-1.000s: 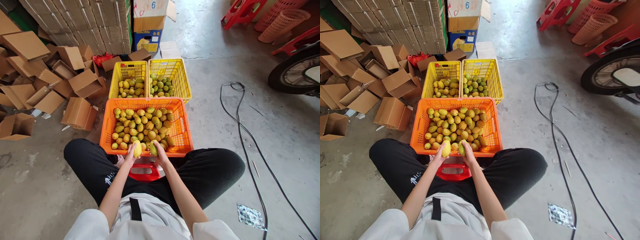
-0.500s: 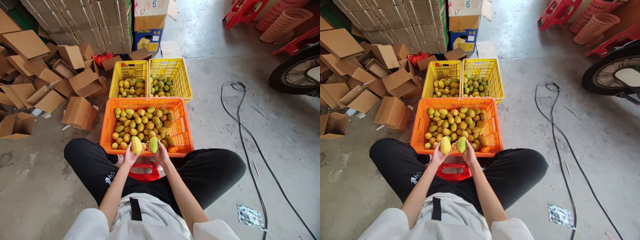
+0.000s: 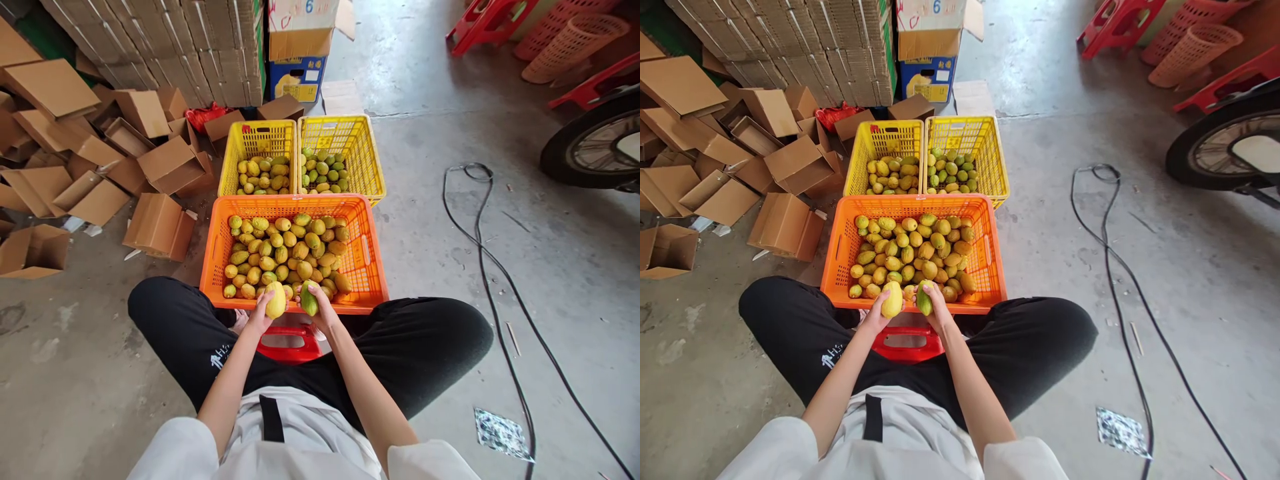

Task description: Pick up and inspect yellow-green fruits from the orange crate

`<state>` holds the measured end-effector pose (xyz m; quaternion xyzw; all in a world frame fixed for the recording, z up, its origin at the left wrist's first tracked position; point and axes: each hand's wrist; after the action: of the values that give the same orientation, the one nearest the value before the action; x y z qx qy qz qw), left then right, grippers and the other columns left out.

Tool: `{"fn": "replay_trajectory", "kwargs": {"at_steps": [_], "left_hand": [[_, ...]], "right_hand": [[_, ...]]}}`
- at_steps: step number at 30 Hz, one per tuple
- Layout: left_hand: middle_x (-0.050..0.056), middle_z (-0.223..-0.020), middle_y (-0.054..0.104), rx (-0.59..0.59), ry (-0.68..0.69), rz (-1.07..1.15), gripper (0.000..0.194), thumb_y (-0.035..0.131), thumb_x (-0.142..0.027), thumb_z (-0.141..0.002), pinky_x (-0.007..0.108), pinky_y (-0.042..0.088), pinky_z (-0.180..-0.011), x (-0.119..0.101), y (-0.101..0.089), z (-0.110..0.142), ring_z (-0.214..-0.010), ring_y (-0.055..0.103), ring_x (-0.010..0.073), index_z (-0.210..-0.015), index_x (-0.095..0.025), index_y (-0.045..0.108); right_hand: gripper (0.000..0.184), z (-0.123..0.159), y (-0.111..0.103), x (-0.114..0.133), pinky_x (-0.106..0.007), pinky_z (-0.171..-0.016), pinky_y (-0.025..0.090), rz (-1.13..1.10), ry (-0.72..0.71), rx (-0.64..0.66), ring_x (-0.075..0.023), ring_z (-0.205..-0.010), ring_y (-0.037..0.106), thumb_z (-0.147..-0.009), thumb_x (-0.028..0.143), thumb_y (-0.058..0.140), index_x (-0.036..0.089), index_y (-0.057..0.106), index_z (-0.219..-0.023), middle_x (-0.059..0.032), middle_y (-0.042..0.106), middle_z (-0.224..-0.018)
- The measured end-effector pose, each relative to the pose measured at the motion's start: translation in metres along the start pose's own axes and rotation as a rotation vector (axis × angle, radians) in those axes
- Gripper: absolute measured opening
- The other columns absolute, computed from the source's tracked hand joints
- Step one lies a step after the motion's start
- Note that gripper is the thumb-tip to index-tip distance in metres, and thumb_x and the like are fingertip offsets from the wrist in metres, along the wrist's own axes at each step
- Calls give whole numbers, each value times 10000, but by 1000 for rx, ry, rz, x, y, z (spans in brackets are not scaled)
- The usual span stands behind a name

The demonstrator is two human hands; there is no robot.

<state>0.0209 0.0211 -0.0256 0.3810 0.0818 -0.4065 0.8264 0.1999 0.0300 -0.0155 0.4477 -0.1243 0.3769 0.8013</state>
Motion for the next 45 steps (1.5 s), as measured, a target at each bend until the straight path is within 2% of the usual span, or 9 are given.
{"fn": "replay_trajectory", "kwargs": {"at_steps": [5, 9, 13, 18, 23, 31, 38, 41, 45], "left_hand": [[118, -982, 784, 11, 15, -38, 579, 940, -288, -635, 464, 630, -891, 3, 6, 5, -937, 780, 319, -1101, -178, 615], [146, -1049, 791, -62, -10, 7, 489, 864, -299, -730, 496, 615, -961, 1, 8, 3, -1048, 769, 349, -1140, -159, 637], [175, -1034, 792, -108, -47, 185, 439, 610, -452, -915, 553, 596, -992, -4, 9, 1, -1095, 755, 374, -1180, -110, 683], [115, -1013, 804, -154, 6, 358, 356, 501, -274, -959, 546, 553, -1070, -10, 15, 4, -1131, 751, 320, -1232, -158, 698], [109, -1087, 800, -100, 57, 347, 339, 592, -271, -952, 487, 569, -1054, -12, 19, 12, -1143, 743, 301, -1261, -182, 699], [120, -1077, 767, -123, 38, 274, 421, 690, -397, -893, 329, 611, -813, -12, 12, 13, -956, 733, 237, -1242, -163, 696], [91, -873, 751, -127, -23, 187, 317, 699, -362, -881, 272, 581, -582, -13, 17, 11, -664, 688, 179, -1110, -143, 679], [91, -880, 756, -156, 2, 155, 324, 707, -358, -891, 280, 597, -601, -11, 16, 7, -678, 701, 185, -1133, -145, 681], [112, -946, 778, -157, 27, 137, 359, 684, -388, -910, 366, 643, -777, -8, 13, 4, -795, 750, 233, -1170, -142, 698]], "right_hand": [[447, -2, 1, -1, -286, -597, 551, 10, 4, -69, -157, -653, 665, -629, 435, 930, 215, 686, -933, 10, 717, -811], [395, -5, -2, -2, -301, -633, 581, 2, 15, -109, -170, -673, 686, -662, 430, 910, 226, 713, -937, 8, 732, -811], [309, -4, -5, 1, -434, -813, 639, -59, 72, -11, -302, -942, 769, -735, 430, 777, 242, 726, -975, -58, 791, -926], [267, 0, 1, 7, -511, -940, 623, -116, 149, 101, -369, -1177, 724, -732, 411, 736, 239, 714, -936, -107, 811, -1028], [333, 3, 5, 6, -465, -857, 645, -84, 84, 43, -336, -1059, 745, -705, 443, 836, 237, 702, -930, -75, 779, -917], [329, 1, -2, 2, -304, -544, 558, -104, 93, 4, -163, -586, 638, -657, 344, 837, 247, 645, -906, 13, 699, -745], [387, -2, -2, 1, -271, -527, 532, -91, 41, -92, -148, -563, 638, -604, 341, 863, 228, 649, -906, 30, 686, -690], [369, -4, -1, 1, -301, -590, 572, -105, 17, -121, -172, -626, 675, -637, 375, 865, 240, 654, -907, 22, 704, -723], [338, -4, -1, 3, -428, -719, 631, -122, 18, -91, -302, -877, 757, -661, 445, 825, 262, 675, -903, -38, 765, -861]]}}
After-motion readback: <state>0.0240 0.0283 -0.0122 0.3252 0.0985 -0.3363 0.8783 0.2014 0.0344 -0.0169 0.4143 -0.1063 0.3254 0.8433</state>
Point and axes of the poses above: each hand's wrist, its own z-axis away from the middle knuckle, its own y-axis out of the palm, x = y × z
